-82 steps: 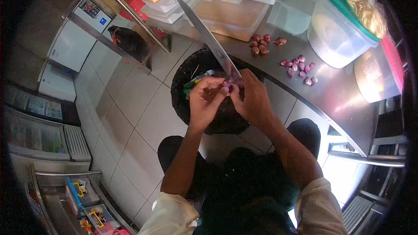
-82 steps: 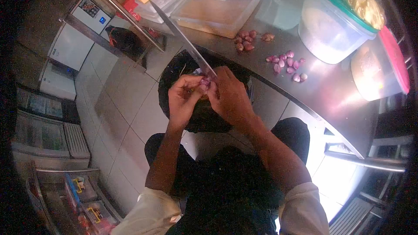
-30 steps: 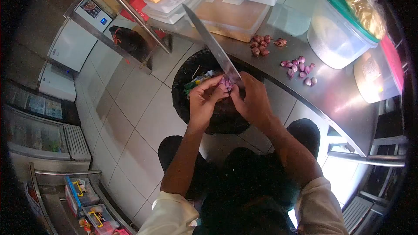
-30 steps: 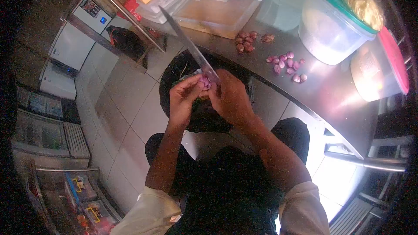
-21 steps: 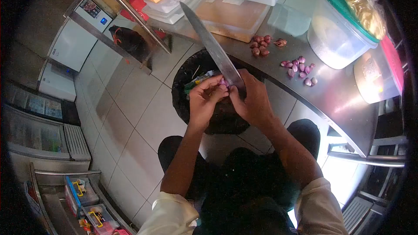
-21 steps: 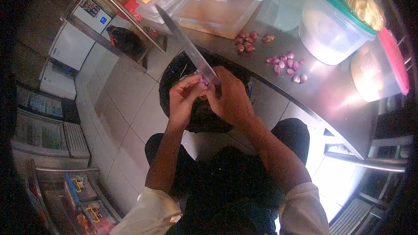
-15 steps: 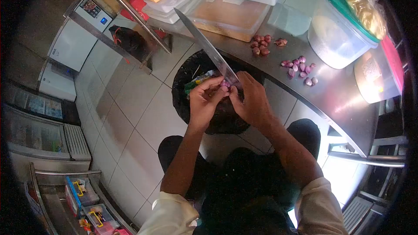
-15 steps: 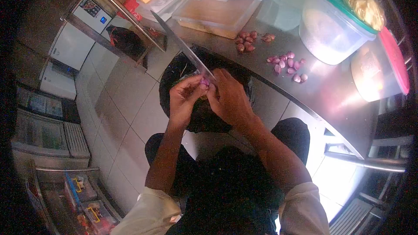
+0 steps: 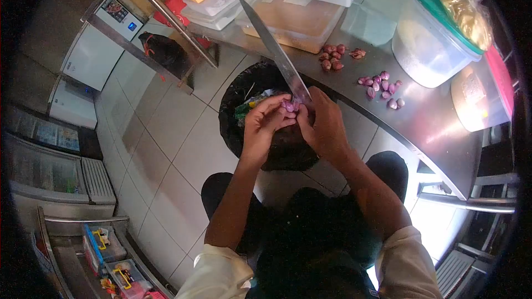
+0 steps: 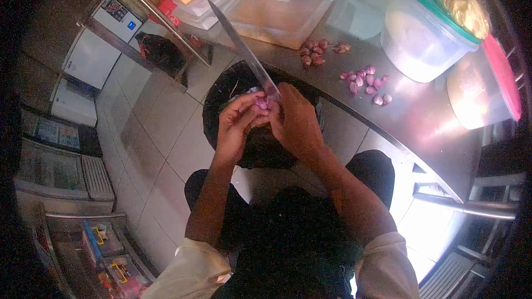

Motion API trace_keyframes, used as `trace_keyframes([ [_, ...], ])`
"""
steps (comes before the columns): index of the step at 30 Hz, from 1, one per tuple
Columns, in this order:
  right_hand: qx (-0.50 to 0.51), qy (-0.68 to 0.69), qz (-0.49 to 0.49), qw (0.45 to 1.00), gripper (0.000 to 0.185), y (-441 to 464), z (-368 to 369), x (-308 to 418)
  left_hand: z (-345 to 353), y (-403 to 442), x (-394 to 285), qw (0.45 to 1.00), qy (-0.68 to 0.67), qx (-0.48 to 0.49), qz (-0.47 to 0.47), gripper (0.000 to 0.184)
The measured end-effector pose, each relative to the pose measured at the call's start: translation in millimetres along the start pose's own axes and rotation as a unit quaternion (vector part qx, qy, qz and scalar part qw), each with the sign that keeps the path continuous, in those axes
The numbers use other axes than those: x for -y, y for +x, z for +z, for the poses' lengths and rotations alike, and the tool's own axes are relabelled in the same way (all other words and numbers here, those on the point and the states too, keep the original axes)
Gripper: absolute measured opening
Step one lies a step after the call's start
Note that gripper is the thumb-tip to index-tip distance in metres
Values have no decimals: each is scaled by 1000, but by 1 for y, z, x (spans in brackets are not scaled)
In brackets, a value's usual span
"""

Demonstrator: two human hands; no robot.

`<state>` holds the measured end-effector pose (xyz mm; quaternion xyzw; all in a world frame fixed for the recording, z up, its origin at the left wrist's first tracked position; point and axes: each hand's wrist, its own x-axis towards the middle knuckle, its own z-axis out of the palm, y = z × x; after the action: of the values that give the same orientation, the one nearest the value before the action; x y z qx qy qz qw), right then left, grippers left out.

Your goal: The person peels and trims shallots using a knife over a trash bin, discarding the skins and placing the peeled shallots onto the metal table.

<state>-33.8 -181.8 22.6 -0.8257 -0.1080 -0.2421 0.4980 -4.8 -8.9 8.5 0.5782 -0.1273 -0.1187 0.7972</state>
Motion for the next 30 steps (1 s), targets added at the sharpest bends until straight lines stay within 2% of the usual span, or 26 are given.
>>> trace_keyframes([
  [2,-8,12,6,1000,26,0,1,-3,2,-1,-5,999,-32,4,-28,32],
  [6,13,7,42,999,28,-2,5,-9,3,-1,-2,1000,-4,12,-12,32],
  [8,-34,-7,-51,998,30,-4,9,-13,-2,-1,4,1000,0,-1,-25,33],
  [12,-55,-11,-77,995,33,-3,8,-10,-3,0,2,999,-14,7,-36,34],
  [14,-3,57,58,997,22,-1,5,-4,-1,0,-1,998,-37,11,-39,32],
  [18,-10,59,58,997,19,0,4,-8,0,1,0,997,-63,16,-37,29],
  [24,-43,39,38,998,16,3,0,1,0,0,-1,998,-47,21,-42,35],
  [30,-30,61,31,997,19,3,-4,9,3,-3,-8,998,-24,-7,-55,30],
])
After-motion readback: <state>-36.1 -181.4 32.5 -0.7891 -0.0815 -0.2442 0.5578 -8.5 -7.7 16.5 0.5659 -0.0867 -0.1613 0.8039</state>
